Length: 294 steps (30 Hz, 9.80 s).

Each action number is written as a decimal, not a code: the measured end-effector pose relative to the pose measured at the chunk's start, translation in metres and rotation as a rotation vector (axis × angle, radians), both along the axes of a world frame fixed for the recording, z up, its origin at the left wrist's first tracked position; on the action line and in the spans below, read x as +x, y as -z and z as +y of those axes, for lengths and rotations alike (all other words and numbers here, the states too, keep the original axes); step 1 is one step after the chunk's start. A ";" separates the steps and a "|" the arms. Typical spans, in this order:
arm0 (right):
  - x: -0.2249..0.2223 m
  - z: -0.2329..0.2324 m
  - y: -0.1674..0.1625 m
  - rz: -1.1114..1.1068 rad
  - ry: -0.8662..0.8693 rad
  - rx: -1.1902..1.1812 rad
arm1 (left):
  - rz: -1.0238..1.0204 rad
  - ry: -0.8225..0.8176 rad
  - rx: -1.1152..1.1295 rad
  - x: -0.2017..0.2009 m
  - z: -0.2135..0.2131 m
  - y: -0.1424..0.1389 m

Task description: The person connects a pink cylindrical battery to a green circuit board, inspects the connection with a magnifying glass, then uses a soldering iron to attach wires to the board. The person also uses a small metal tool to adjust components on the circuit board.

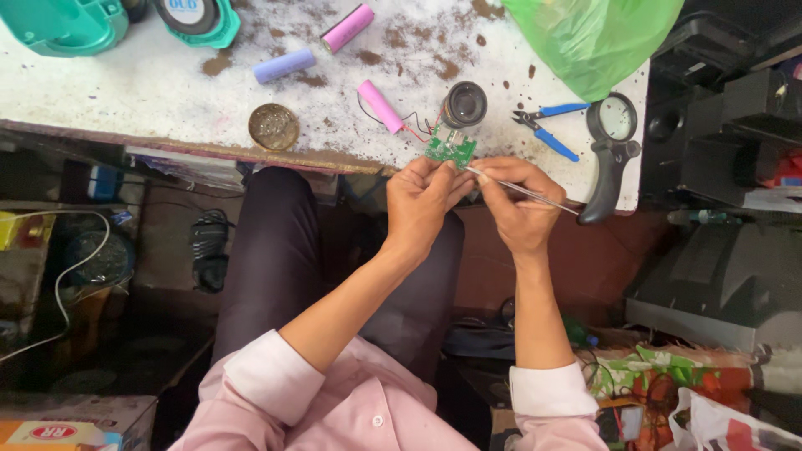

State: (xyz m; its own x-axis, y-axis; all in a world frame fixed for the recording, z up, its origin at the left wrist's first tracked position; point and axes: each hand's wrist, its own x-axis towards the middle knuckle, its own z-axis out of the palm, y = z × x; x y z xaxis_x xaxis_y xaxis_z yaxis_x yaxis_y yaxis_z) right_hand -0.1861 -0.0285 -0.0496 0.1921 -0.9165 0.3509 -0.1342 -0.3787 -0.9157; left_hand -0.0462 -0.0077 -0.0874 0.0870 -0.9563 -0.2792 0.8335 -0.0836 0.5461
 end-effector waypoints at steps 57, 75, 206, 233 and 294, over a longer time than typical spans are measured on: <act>0.010 0.002 -0.011 0.166 0.044 -0.088 | 0.027 -0.001 -0.026 0.003 0.000 0.004; 0.010 0.003 -0.015 0.242 0.069 -0.116 | 0.005 0.016 0.030 0.005 0.000 0.002; 0.009 0.002 -0.014 0.186 0.037 -0.074 | -0.032 0.025 0.044 0.011 0.001 -0.009; 0.011 0.002 -0.016 0.244 0.078 -0.114 | 0.050 0.109 -0.027 0.020 0.004 -0.006; 0.006 0.004 -0.003 0.073 0.043 -0.028 | 0.015 0.084 0.012 0.017 0.004 -0.003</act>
